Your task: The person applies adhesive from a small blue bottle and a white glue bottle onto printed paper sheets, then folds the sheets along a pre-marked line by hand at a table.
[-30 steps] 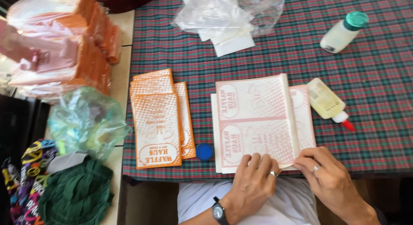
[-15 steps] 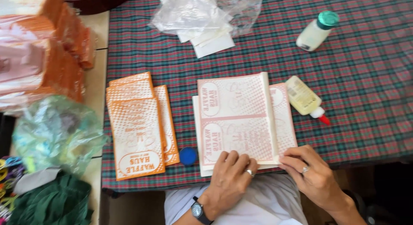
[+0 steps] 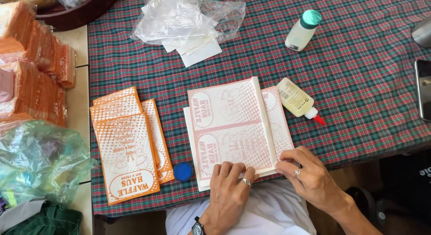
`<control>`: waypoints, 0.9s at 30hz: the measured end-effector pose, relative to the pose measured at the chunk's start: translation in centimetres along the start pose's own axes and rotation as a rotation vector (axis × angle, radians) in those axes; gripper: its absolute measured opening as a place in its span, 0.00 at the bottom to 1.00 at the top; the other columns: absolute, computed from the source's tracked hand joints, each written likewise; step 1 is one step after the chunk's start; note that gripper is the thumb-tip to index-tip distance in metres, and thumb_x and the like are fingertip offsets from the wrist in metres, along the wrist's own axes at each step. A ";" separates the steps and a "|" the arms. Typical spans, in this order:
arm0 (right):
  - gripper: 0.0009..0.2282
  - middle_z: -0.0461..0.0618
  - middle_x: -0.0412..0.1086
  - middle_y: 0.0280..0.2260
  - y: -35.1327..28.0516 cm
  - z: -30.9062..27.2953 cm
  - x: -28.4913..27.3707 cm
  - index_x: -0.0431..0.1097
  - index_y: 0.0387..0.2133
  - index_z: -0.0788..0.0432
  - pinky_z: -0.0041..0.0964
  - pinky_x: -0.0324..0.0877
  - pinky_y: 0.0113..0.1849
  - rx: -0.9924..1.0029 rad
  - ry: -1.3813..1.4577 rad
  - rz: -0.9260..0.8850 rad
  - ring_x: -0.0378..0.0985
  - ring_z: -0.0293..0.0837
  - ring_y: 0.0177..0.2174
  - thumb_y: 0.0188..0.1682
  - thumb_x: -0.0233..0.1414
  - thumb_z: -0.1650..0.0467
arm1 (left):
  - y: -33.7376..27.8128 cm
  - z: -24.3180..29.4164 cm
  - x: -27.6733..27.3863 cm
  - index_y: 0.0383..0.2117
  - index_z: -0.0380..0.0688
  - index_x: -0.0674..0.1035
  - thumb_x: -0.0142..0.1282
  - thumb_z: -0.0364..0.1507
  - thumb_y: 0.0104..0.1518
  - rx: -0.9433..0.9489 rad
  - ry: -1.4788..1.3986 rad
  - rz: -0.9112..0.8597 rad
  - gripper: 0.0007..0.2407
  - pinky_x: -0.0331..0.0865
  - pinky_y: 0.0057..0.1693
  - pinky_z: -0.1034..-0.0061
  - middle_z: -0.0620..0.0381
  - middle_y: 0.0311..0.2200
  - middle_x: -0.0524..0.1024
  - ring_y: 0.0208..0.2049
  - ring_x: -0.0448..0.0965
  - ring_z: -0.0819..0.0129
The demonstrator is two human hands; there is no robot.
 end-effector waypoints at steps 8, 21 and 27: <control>0.01 0.47 0.67 0.33 0.5 0.6 0.5 0.72 0.32 0.59 0.35 0.67 0.38 0.169 0.127 -0.019 0.67 0.44 0.33 0.50 0.55 0.76 | -0.2 -1.2 1.8 0.27 0.47 0.75 0.56 0.33 0.66 -0.154 0.048 -0.049 0.10 0.56 0.34 0.63 0.57 0.27 0.70 0.26 0.62 0.57; 0.04 0.43 0.67 0.28 0.7 1.3 0.6 0.70 0.26 0.56 0.33 0.67 0.36 0.298 0.128 -0.018 0.70 0.41 0.31 0.49 0.56 0.73 | 0.7 -3.2 2.9 0.22 0.49 0.74 0.58 0.37 0.63 -0.288 -0.015 -0.195 0.12 0.61 0.34 0.63 0.61 0.22 0.70 0.25 0.68 0.59; 0.03 0.42 0.70 0.26 0.4 2.0 0.8 0.73 0.26 0.56 0.31 0.70 0.35 0.360 0.133 -0.022 0.73 0.39 0.30 0.46 0.60 0.73 | 0.7 -3.6 3.0 0.27 0.51 0.74 0.60 0.36 0.60 -0.324 -0.049 -0.207 0.09 0.62 0.33 0.64 0.63 0.22 0.71 0.25 0.71 0.60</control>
Point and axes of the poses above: each hand's wrist, its own y-axis towards the middle knuckle, its own x-axis out of the palm, z = x × y, the point moved 7 cm from there along y, towards the middle knuckle
